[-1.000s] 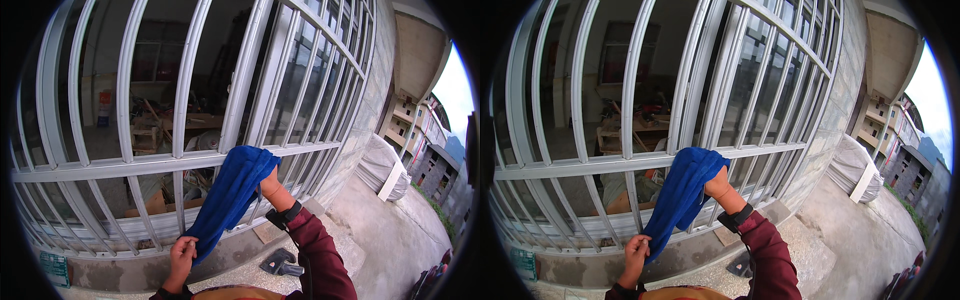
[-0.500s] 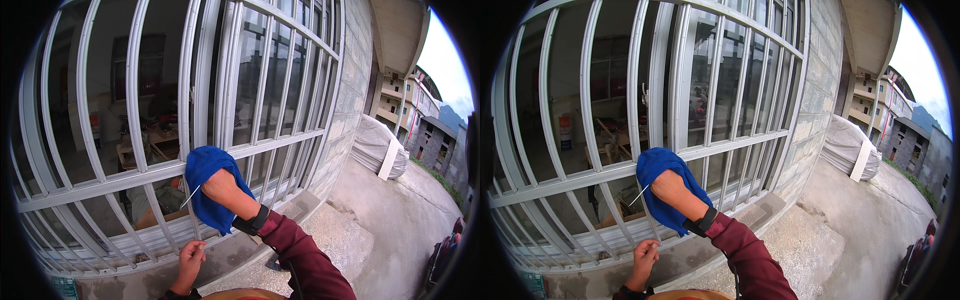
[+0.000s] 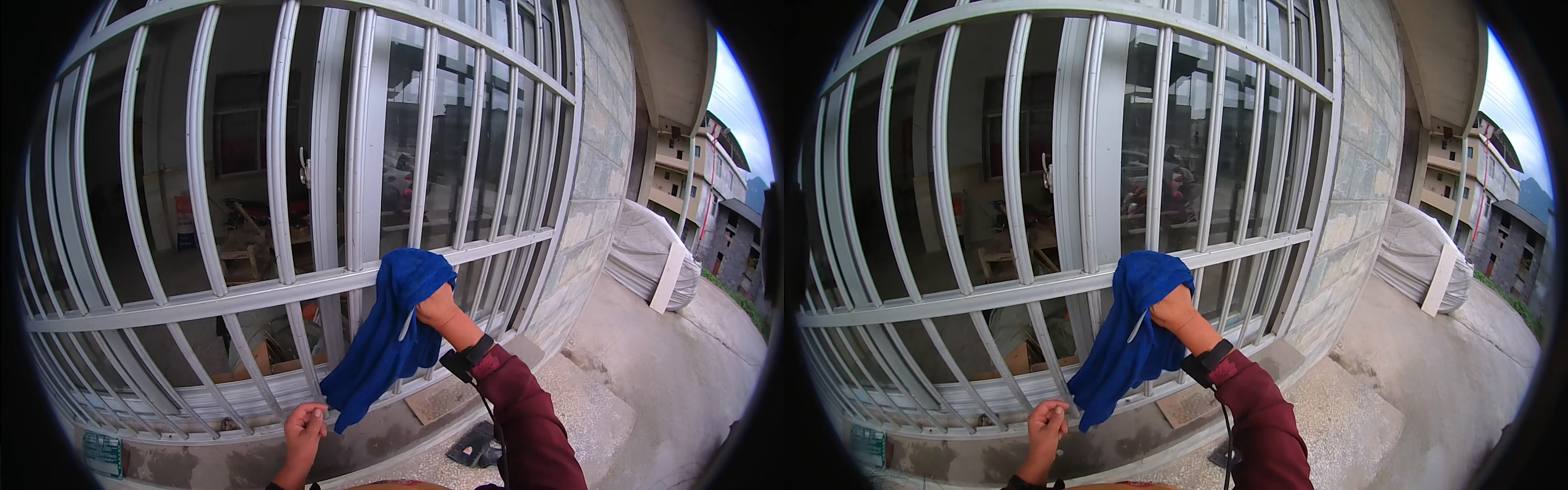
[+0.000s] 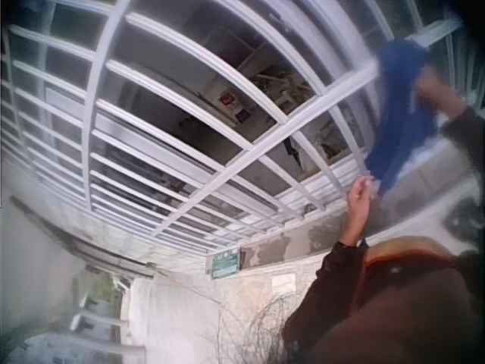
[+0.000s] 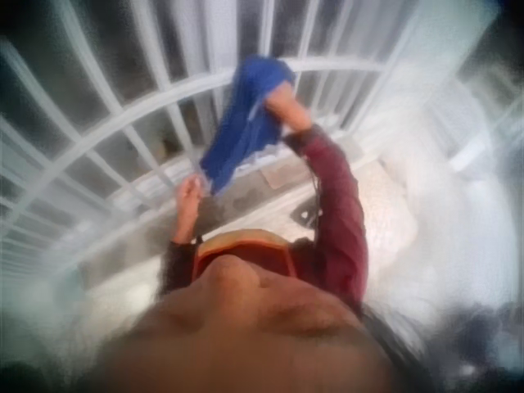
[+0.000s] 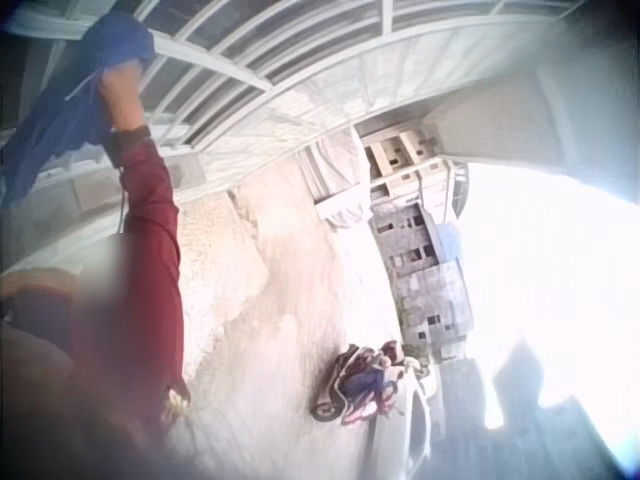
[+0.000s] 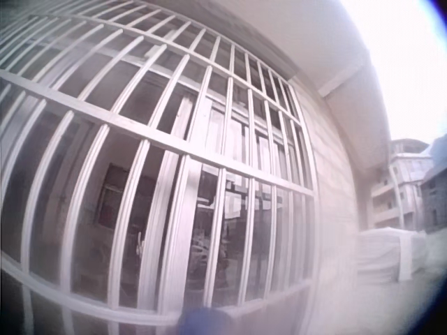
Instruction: The person wipes the exterior metal window grille with a blue cloth, moving methodically along horizontal and vertical bars. The person uses both hands to hold and maneuver the cloth around the grille structure.
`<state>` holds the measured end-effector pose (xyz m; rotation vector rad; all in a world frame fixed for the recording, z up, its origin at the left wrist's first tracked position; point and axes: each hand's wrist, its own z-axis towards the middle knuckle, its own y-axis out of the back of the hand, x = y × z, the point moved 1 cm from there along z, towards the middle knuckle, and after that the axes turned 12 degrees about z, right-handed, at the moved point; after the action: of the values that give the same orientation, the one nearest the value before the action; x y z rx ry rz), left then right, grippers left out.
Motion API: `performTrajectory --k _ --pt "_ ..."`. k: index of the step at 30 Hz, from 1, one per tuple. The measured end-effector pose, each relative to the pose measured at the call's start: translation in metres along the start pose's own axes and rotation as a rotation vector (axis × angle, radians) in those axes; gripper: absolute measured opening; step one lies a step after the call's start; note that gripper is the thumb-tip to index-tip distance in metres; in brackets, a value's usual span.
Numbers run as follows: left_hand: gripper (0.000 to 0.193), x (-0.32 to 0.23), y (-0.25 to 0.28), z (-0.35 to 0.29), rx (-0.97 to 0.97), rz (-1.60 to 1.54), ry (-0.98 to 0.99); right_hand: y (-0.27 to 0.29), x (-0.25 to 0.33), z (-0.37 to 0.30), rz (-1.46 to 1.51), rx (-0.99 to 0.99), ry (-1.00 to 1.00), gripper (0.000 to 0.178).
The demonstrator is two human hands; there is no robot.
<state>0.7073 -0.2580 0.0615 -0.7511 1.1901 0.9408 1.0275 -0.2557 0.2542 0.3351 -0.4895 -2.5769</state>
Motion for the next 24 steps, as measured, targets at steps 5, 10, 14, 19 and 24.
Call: performTrajectory --k 5,10,14,19,24 --pt "0.012 -0.004 -0.018 0.002 0.031 0.061 0.049 -0.037 0.019 0.042 0.031 0.123 -0.234 0.022" --pt "0.013 -0.017 -0.047 0.008 0.096 0.098 0.014 -0.051 0.011 0.025 0.174 0.092 -0.267 0.029" --pt "0.013 -0.022 -0.043 0.003 0.059 0.101 -0.039 -0.046 0.007 0.006 0.074 -0.049 -0.06 0.033" --pt "0.014 -0.014 -0.012 -0.007 -0.096 0.102 0.001 -0.044 0.035 0.008 0.001 0.21 -0.081 0.035" --pt "0.012 0.003 0.008 -0.007 -0.086 0.087 -0.008 -0.04 0.066 0.052 -0.035 0.134 0.16 0.022"
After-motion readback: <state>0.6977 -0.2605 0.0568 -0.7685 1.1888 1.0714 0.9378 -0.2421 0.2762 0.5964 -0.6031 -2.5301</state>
